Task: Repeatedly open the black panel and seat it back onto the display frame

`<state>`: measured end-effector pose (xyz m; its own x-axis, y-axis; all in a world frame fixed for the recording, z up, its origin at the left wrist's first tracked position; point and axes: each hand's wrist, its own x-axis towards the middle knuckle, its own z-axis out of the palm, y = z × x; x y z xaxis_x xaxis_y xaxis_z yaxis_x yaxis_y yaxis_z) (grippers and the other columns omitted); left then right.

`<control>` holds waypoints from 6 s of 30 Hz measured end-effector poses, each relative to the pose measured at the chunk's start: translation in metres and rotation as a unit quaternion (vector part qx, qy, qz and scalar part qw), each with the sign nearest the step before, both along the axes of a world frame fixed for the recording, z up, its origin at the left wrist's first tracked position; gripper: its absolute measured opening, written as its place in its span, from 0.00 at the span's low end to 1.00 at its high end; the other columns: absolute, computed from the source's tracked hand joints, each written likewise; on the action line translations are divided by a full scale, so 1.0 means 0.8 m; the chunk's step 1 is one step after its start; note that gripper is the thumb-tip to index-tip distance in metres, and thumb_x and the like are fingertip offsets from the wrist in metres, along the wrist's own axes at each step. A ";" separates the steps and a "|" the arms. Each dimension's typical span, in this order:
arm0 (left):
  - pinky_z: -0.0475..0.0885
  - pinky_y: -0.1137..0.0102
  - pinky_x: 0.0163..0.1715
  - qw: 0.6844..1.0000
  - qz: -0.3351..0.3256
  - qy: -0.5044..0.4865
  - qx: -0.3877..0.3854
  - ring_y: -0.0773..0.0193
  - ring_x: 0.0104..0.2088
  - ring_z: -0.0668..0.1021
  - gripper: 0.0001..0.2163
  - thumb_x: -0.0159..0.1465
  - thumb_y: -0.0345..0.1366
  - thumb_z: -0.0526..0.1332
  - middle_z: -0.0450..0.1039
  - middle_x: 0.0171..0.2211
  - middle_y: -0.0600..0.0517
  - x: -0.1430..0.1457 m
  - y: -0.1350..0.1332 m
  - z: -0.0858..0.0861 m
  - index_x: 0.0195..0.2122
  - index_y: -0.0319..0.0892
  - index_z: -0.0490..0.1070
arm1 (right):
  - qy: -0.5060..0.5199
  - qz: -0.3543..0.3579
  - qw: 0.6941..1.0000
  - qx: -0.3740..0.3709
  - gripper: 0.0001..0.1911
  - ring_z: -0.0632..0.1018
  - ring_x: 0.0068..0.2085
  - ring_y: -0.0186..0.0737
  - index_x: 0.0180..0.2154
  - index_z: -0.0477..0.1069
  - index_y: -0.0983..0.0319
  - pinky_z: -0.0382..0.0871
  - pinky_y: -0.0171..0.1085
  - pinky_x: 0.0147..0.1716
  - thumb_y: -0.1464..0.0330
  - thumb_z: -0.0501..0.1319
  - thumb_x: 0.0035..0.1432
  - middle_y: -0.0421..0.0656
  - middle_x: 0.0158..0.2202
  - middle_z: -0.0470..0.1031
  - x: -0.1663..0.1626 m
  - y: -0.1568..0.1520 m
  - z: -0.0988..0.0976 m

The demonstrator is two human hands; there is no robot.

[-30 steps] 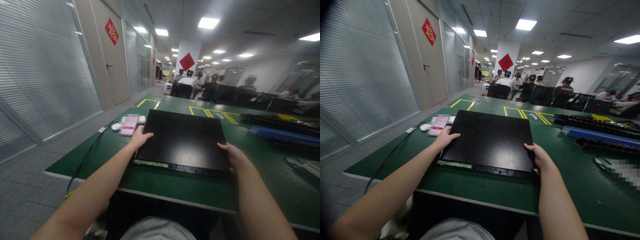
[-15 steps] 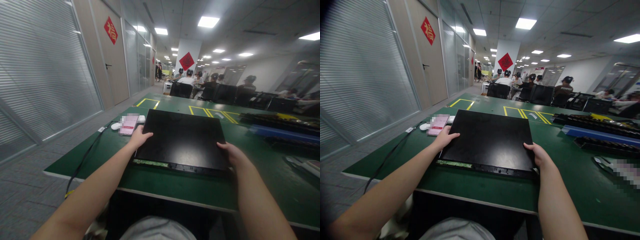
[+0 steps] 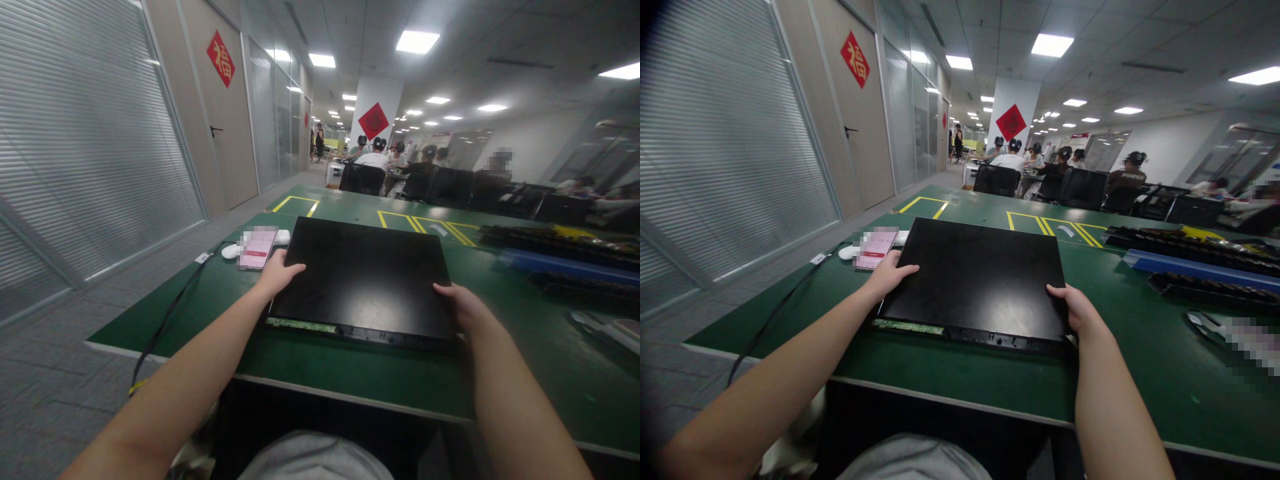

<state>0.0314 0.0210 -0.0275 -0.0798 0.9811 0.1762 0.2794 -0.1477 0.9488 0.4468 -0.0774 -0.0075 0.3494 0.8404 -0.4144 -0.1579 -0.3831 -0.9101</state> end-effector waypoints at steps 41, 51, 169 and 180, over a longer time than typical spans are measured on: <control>0.76 0.54 0.45 0.995 -0.030 -0.090 -0.024 0.51 0.40 0.82 0.21 0.48 0.35 0.72 0.79 0.36 0.48 0.002 -0.002 0.003 0.41 0.42 0.67 | 0.011 -0.007 1.000 0.008 0.17 0.79 0.28 0.46 0.43 0.70 0.56 0.74 0.44 0.29 0.71 0.64 0.50 0.44 0.31 0.80 0.001 0.002 0.000; 0.76 0.57 0.46 0.970 -0.125 -0.209 -0.032 0.54 0.41 0.82 0.25 0.47 0.34 0.71 0.80 0.39 0.49 0.003 -0.011 0.018 0.47 0.42 0.69 | 0.016 -0.018 0.999 0.032 0.21 0.78 0.28 0.47 0.46 0.69 0.55 0.73 0.46 0.31 0.69 0.64 0.48 0.42 0.29 0.79 0.008 0.004 -0.004; 0.69 0.52 0.54 0.994 -0.062 0.032 0.085 0.45 0.53 0.76 0.30 0.46 0.41 0.75 0.75 0.48 0.41 -0.014 0.015 -0.013 0.48 0.41 0.68 | -0.075 -0.030 0.996 0.035 0.15 0.80 0.30 0.46 0.39 0.72 0.58 0.73 0.42 0.28 0.71 0.66 0.46 0.45 0.31 0.80 0.001 0.004 -0.002; 0.70 0.54 0.50 0.988 -0.050 0.119 0.084 0.46 0.50 0.77 0.29 0.49 0.47 0.72 0.74 0.48 0.41 -0.014 0.007 0.000 0.48 0.40 0.67 | -0.130 -0.052 0.987 0.080 0.14 0.80 0.30 0.46 0.36 0.77 0.61 0.72 0.39 0.29 0.72 0.68 0.42 0.45 0.31 0.81 0.005 0.003 -0.003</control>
